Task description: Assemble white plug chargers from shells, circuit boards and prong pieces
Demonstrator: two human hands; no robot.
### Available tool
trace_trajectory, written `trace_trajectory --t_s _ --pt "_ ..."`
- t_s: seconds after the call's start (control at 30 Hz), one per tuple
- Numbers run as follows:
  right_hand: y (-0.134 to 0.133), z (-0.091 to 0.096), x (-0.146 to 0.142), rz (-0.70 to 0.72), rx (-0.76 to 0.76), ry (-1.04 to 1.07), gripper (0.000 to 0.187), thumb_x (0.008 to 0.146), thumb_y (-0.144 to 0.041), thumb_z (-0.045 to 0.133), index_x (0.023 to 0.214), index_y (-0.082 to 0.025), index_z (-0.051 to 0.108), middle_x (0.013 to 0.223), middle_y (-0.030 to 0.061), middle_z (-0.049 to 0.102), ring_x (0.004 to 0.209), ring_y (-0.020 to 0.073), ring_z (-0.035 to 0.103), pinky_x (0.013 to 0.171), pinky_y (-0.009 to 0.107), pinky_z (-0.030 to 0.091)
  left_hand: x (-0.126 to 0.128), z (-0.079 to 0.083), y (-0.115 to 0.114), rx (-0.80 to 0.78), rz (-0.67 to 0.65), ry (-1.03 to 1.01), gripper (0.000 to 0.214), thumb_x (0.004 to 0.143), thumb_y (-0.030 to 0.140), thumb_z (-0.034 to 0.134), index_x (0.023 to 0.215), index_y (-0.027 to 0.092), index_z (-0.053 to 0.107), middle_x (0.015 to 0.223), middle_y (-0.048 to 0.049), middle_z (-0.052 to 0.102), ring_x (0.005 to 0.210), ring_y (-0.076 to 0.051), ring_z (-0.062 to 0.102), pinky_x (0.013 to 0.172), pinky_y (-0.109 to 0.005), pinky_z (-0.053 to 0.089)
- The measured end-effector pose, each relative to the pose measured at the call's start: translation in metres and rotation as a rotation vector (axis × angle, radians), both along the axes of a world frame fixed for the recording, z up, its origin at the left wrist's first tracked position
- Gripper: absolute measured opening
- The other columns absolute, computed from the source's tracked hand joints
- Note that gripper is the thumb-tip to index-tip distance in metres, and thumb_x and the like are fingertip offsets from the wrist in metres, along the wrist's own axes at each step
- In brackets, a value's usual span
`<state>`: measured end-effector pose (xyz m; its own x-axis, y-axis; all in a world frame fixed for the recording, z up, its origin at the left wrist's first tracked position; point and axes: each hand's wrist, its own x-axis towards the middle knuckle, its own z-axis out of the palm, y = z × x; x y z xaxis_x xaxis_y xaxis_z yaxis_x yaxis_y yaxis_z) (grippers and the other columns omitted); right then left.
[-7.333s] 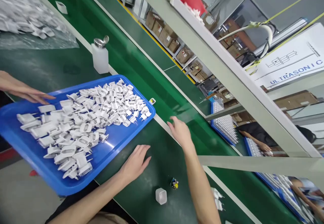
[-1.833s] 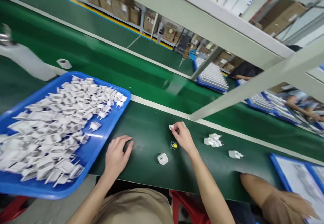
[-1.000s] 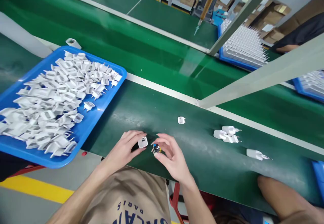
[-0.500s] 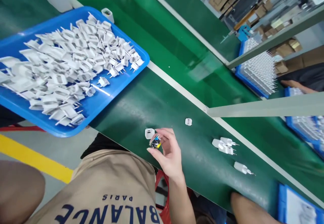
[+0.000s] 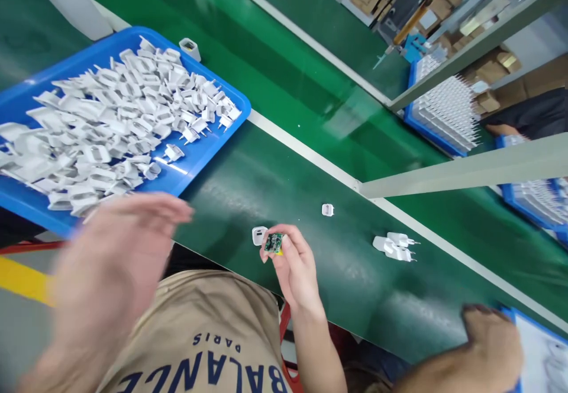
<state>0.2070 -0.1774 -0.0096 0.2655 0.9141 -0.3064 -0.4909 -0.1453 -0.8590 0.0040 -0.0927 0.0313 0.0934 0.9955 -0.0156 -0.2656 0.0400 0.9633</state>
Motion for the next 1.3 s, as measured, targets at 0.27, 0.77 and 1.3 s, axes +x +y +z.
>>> trace_trajectory --t_s 0.27,0.77,1.3 --pt "0.000 0.004 -0.015 -0.021 -0.052 -0.032 0.023 0.095 -0.046 0.073 0.107 -0.026 0.069 0.091 -0.0002 0.066 0.076 0.0126 0.060 0.069 0.023 0.052 0.037 -0.039 -0.025 0.283 -0.504 0.435 0.042 0.093 0.025 0.075 0.133 0.031 0.064 0.135 -0.0016 0.067 0.123 -0.019 0.063 0.106 -0.033 0.054" --pt "-0.043 0.025 0.016 0.496 0.186 -1.082 0.030 0.099 -0.029 0.069 0.128 -0.029 0.063 0.115 0.0063 0.068 0.100 0.0229 0.067 0.084 0.034 0.057 0.019 -0.059 -0.039 -0.333 -0.789 0.349 0.043 0.079 0.023 0.085 0.116 0.032 0.065 0.107 0.0062 0.077 0.105 -0.018 0.072 0.095 -0.031 0.055" --pt "-0.030 -0.017 0.019 -0.050 -0.206 -0.290 0.029 0.091 -0.048 0.076 0.110 -0.026 0.072 0.079 0.0000 0.062 0.059 0.0139 0.055 0.055 0.028 0.048 0.049 -0.102 -0.002 0.511 -0.593 0.865 0.034 0.094 0.026 0.072 0.126 0.022 0.061 0.120 -0.0076 0.069 0.105 -0.025 0.063 0.088 -0.040 0.049"
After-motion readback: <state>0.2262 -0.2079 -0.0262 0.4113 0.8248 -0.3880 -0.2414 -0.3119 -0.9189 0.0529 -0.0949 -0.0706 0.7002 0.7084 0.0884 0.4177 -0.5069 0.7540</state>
